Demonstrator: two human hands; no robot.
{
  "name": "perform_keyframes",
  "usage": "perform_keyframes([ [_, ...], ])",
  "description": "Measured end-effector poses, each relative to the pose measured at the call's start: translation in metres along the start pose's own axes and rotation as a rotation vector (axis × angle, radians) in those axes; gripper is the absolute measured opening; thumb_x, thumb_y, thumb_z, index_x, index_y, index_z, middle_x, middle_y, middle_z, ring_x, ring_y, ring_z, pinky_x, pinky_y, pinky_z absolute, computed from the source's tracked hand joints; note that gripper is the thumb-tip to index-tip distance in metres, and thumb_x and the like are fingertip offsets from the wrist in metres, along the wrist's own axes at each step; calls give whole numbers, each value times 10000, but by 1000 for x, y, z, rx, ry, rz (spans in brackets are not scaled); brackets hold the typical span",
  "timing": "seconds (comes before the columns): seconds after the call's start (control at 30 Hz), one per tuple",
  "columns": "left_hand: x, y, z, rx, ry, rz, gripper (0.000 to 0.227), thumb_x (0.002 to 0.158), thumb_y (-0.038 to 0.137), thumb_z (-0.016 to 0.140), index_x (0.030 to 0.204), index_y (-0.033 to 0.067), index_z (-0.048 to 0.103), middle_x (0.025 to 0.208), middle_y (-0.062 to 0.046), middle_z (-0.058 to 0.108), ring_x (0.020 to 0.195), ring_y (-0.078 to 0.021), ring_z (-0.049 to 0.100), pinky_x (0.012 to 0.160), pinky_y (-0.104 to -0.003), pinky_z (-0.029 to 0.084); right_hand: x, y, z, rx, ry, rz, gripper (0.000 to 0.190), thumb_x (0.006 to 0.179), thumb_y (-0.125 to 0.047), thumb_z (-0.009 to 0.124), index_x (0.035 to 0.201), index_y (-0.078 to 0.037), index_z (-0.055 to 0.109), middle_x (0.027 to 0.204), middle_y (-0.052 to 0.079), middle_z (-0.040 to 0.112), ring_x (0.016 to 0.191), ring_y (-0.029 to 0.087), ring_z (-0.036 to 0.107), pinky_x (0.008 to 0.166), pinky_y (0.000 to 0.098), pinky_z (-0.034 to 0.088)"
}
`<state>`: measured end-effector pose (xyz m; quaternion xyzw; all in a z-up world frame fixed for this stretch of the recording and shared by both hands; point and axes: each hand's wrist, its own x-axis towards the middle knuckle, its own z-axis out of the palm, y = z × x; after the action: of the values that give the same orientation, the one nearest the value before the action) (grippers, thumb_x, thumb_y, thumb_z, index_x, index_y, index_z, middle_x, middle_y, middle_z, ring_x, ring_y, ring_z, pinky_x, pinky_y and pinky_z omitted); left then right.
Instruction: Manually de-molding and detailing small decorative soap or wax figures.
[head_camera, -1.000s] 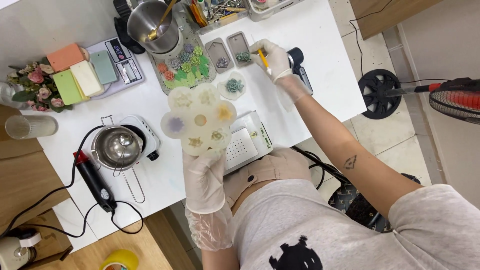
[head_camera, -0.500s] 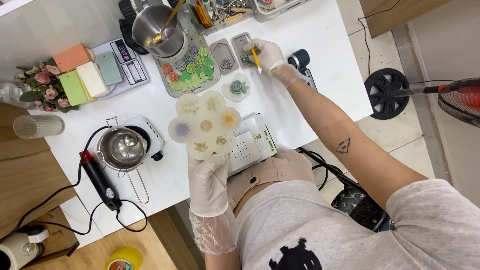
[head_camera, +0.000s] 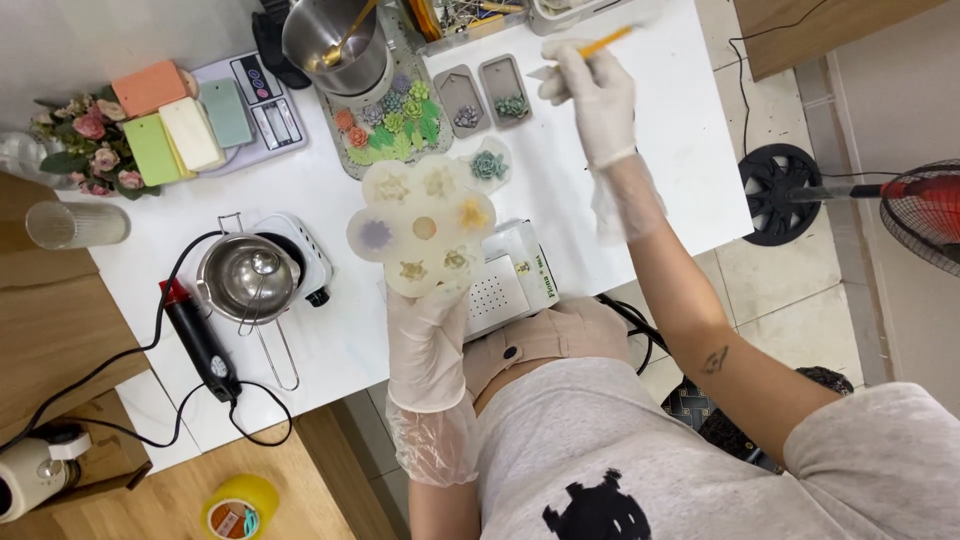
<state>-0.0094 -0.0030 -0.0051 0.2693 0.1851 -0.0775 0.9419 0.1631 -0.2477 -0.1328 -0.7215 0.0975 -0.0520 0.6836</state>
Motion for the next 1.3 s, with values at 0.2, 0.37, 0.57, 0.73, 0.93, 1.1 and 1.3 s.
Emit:
perform_keyframes([
  [0.2, 14, -19, -4, 85, 31, 72, 692, 865, -122, 703, 1491, 28, 450, 1378, -99, 612, 1222, -206, 635, 1058, -360, 550, -140, -96, -10, 264, -294, -164, 96, 1062, -72, 543, 1012, -31, 614, 869, 136, 727, 773, 187, 762, 699, 329, 665],
  [0.37, 5, -16, -1, 130, -13, 24, 688, 878, -113, 713, 1495, 54, 457, 1352, -92, 623, 1181, -189, 641, 1010, -340, 558, -179, -121, 1, -2, -446, -152, 79, 1034, -43, 578, 1029, -14, 651, 946, 146, 726, 865, 191, 747, 801, 310, 628],
  [0.57, -4, -9, 8, 253, 14, 26, 674, 875, -107, 713, 1484, 49, 470, 1322, -91, 640, 1148, -181, 650, 976, -331, 570, -179, -141, 5, -361, -441, -440, 47, 1032, -87, 627, 1012, -48, 644, 960, 59, 739, 822, 173, 689, 789, 305, 559],
  [0.73, -5, -14, 2, 345, -8, 78, 676, 878, -108, 709, 1476, 65, 446, 1341, -82, 635, 1182, -170, 649, 1003, -329, 576, -180, -141, 12, -492, -406, -530, 43, 1013, -108, 661, 1001, -67, 654, 913, 37, 722, 777, 189, 667, 754, 325, 534],
  [0.93, -7, -10, 6, 321, -56, 25, 698, 854, -104, 692, 1474, 80, 429, 1374, -71, 624, 1221, -165, 651, 1023, -330, 577, -180, -128, 20, -256, -428, -111, 88, 1029, -92, 589, 1042, -15, 630, 976, 100, 744, 860, 166, 724, 797, 294, 595],
  [1.1, -9, -8, 4, 264, -82, -5, 666, 876, -98, 724, 1477, 38, 472, 1313, -106, 648, 1155, -188, 661, 975, -330, 569, -178, -115, 17, 80, -390, 239, 122, 1048, -83, 542, 1067, 29, 587, 1046, 134, 733, 876, 159, 720, 813, 284, 608],
  [1.3, -9, -8, -1, 175, -112, -47, 679, 854, -94, 744, 1470, 16, 481, 1301, -115, 649, 1144, -204, 664, 941, -351, 571, -184, -100, 9, 216, -405, 198, 119, 1068, -100, 526, 1065, 4, 583, 1029, 122, 708, 863, 172, 710, 829, 319, 600],
])
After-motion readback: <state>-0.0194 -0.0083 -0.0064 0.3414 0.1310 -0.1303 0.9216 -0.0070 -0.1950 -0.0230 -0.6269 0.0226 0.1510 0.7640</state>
